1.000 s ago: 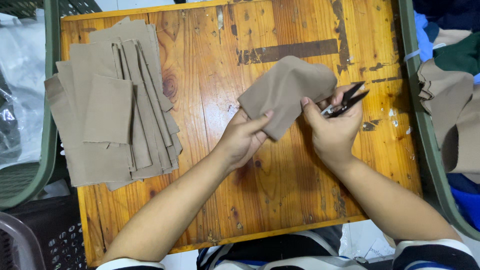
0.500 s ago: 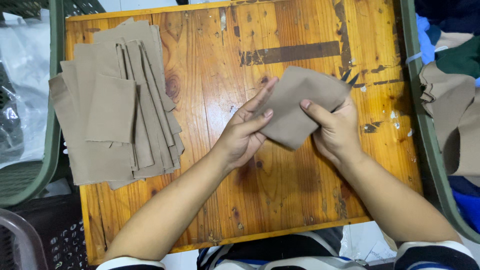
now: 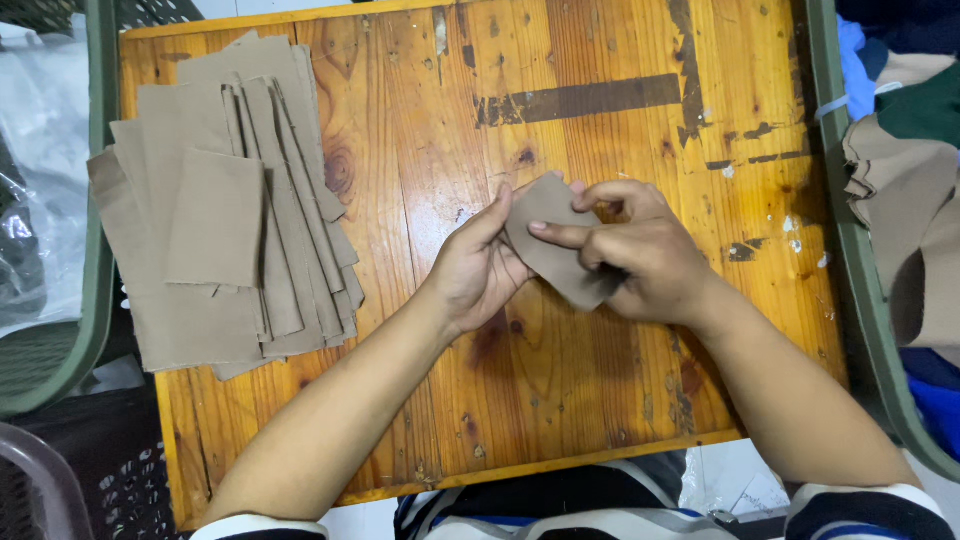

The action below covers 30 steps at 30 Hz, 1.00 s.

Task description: The person uses scissors to trim the edges of a stack of brown fabric pieces on a wooden table. They repeatedly pick up a piece, cut along the edges, and place it back on the pile.

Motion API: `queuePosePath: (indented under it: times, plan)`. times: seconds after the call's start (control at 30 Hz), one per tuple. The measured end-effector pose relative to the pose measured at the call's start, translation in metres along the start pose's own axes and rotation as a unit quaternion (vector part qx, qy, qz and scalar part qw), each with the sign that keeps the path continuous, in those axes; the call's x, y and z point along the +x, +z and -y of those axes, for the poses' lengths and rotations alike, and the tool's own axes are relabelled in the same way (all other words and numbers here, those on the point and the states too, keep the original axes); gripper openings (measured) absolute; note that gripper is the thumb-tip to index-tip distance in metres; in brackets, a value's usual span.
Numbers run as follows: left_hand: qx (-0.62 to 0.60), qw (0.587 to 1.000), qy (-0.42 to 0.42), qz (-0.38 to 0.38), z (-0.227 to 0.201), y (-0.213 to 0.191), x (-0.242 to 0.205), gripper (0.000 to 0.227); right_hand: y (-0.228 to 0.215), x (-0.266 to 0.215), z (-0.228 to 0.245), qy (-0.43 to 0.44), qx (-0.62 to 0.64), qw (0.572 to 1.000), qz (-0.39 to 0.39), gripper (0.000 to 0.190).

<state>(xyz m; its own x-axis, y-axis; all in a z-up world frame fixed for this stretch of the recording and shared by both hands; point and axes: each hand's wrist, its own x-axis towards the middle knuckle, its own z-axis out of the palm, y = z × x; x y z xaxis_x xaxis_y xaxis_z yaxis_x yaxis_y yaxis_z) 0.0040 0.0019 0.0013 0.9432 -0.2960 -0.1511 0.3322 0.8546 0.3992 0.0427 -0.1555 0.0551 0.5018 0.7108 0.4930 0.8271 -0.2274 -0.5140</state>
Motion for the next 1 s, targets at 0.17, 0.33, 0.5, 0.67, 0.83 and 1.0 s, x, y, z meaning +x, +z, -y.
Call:
queuePosePath:
  times: [0.17,0.33,0.5,0.67,0.83,1.0]
  plan:
    - [0.028,0.999,0.017,-0.021,0.005,-0.011,0.003,0.041,-0.006,-0.001,-0.001,0.030,0.111,0.993,0.033,0.034]
    - [0.073,0.995,0.044,-0.051,0.005,-0.001,0.000,0.043,0.004,-0.002,0.002,0.142,0.396,0.901,-0.108,0.059]
    - [0.111,0.987,0.103,-0.051,-0.010,0.008,0.000,0.046,0.010,-0.027,-0.016,0.390,0.306,0.868,-0.048,0.050]
    - [0.172,0.976,0.089,-0.095,-0.013,-0.007,0.001,0.040,0.005,-0.021,-0.022,0.452,0.455,0.756,-0.131,0.045]
    - [0.228,0.961,0.052,-0.148,-0.010,0.006,-0.007,0.027,0.003,-0.017,-0.016,0.432,0.387,0.786,-0.214,0.043]
    - [0.342,0.934,0.039,-0.092,-0.002,0.029,-0.014,0.027,0.001,0.009,0.010,0.384,0.420,0.799,-0.193,0.054]
